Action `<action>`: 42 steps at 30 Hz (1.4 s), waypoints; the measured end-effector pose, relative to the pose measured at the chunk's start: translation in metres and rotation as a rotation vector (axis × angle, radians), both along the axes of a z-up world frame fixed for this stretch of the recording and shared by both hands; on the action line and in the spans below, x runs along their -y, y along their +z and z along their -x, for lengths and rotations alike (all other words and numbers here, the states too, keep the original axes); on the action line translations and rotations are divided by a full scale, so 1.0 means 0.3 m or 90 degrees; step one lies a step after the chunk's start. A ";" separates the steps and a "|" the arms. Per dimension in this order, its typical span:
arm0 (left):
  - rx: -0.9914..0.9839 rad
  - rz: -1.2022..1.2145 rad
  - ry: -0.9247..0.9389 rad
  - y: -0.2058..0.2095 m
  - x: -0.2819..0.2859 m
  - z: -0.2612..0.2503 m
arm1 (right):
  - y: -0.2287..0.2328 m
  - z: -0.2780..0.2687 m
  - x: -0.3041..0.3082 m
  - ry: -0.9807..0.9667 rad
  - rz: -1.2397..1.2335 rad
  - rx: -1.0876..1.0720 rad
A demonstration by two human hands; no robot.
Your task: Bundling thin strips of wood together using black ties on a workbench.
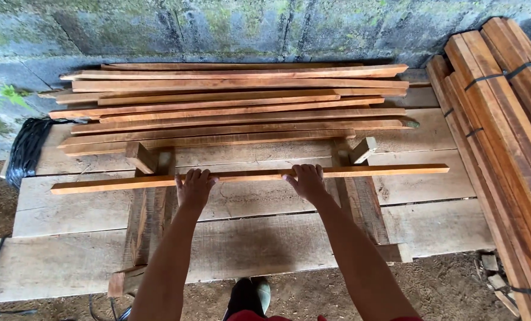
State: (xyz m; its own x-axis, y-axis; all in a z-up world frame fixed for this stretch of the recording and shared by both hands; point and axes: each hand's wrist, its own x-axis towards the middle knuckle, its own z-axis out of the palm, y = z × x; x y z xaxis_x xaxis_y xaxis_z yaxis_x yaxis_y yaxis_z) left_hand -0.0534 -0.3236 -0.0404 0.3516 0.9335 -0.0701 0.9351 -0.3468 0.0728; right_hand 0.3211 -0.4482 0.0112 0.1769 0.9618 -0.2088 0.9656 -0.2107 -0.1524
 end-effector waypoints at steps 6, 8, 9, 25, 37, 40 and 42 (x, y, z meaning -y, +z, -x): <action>-0.055 0.043 -0.011 0.012 -0.011 -0.001 | -0.032 -0.045 0.009 0.029 -0.013 0.040; -0.035 -0.027 -0.058 0.039 0.005 0.005 | -0.037 -0.046 0.018 0.023 -0.054 0.075; -0.036 -0.024 -0.060 0.028 0.027 0.019 | -0.073 -0.043 0.030 0.022 -0.052 0.075; 0.108 -0.271 -0.133 0.067 0.583 0.228 | -0.105 0.113 0.569 0.135 -0.479 0.196; 0.150 -0.279 -0.163 0.012 0.712 0.252 | -0.110 0.186 0.735 0.101 -0.407 0.117; 0.145 -0.288 -0.157 0.030 0.725 0.250 | -0.082 0.239 0.725 0.086 -0.338 0.106; 0.163 -0.290 -0.151 0.036 0.734 0.240 | -0.069 0.274 0.712 0.078 -0.286 0.122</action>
